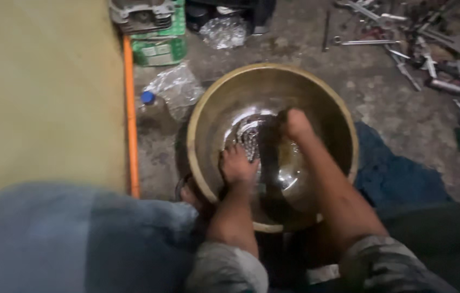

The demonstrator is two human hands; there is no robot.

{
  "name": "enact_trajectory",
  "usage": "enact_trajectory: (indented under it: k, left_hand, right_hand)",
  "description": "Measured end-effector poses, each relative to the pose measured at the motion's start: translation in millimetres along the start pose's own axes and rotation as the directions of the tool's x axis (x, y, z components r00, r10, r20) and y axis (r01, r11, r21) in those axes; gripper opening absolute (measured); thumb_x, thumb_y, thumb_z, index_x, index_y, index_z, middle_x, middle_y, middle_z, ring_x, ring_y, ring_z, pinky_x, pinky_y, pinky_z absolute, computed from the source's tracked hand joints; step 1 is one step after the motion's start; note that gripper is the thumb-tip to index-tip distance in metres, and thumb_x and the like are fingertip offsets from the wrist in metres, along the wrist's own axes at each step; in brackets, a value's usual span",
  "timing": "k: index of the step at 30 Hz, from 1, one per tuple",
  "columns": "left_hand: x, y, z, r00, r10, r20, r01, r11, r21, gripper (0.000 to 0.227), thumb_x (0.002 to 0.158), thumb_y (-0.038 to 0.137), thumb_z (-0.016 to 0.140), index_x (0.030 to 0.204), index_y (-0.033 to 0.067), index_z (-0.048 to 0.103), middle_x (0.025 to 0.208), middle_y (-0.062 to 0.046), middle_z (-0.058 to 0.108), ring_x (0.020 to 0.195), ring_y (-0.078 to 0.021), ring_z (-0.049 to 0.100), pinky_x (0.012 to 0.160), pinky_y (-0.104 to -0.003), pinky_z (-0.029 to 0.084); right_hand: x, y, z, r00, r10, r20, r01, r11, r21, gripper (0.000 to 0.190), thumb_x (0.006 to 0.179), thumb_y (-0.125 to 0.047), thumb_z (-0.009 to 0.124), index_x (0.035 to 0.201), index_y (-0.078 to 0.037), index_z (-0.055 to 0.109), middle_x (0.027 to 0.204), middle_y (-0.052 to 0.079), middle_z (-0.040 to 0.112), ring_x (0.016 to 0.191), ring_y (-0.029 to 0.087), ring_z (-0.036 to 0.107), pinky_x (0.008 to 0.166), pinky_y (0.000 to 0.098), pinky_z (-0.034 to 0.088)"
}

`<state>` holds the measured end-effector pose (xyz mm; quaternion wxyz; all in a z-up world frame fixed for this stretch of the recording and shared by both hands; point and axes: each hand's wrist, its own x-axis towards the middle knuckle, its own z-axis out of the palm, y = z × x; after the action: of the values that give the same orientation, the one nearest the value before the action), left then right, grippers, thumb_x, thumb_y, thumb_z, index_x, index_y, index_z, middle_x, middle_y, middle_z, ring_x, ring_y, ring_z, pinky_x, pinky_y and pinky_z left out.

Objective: The person washes a metal chain and other small mechanical parts in a basin filled with liquid. They scrub the items by hand, rinse them, and pour a liquid from a plastic bottle over the chain to aid in cleaning.

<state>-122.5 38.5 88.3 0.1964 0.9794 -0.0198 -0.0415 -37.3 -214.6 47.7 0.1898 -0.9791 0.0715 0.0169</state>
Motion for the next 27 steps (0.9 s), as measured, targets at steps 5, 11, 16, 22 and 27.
enact_trajectory:
  k: [5,11,16,22,27]
  left_hand:
    - [2.1,-2.4,-2.9,0.997,0.025,-0.070,-0.026,1.000,-0.018,0.094,0.060,0.056,0.087,0.134,0.0073,0.056,0.140,-0.015,0.055,0.128,-0.0357,0.050,0.098,-0.050,0.043]
    - [1.0,-4.9,3.7,0.999,0.010,0.053,-0.007,0.998,-0.069,0.081,0.073,0.052,0.083,0.135,0.0081,0.055,0.136,-0.012,0.057,0.131,-0.0334,0.050,0.107,-0.048,0.044]
    - [4.3,0.2,0.2,0.996,-0.017,0.082,0.024,0.997,-0.075,0.083,0.070,0.051,0.086,0.134,0.0087,0.055,0.138,-0.011,0.055,0.130,-0.0331,0.049,0.107,-0.050,0.042]
    - [7.4,-12.9,28.6,1.000,0.014,-0.003,-0.014,0.998,0.057,0.063,0.081,0.031,0.072,0.137,0.0101,0.056,0.142,-0.013,0.053,0.132,-0.0325,0.048,0.105,-0.047,0.043]
    - [9.6,-15.6,41.6,1.000,0.015,-0.013,-0.014,0.999,0.052,0.042,0.094,0.018,0.055,0.135,0.0092,0.060,0.140,-0.012,0.056,0.130,-0.0314,0.051,0.105,-0.047,0.045]
  right_hand:
    - [-53.7,2.3,50.6,0.965,0.259,-0.043,-0.262,0.958,-0.117,0.016,0.088,-0.013,0.069,0.091,0.002,0.075,0.095,0.026,0.074,0.092,0.042,0.074,0.080,0.0486,0.061]
    - [-98.3,-18.0,50.3,0.975,0.221,0.037,-0.219,0.974,-0.057,0.014,0.091,-0.012,0.069,0.093,-0.001,0.077,0.097,0.025,0.074,0.092,0.043,0.073,0.082,0.0501,0.059]
    - [-69.3,-56.8,5.1,0.978,0.197,0.071,-0.207,0.961,0.184,0.022,0.078,-0.012,0.076,0.099,-0.006,0.078,0.096,0.022,0.075,0.087,0.038,0.073,0.078,0.0465,0.058]
    - [-58.9,-125.8,-52.5,0.964,0.062,0.259,-0.155,0.921,0.357,0.062,0.071,0.003,0.061,0.130,-0.017,0.066,0.092,0.016,0.073,0.080,0.028,0.073,0.074,0.0425,0.058]
    - [-35.8,-122.5,-43.3,0.975,-0.220,0.023,0.154,0.749,0.645,0.026,0.087,-0.007,0.066,0.113,-0.002,0.069,0.098,0.019,0.074,0.089,0.022,0.070,0.083,0.0401,0.054]
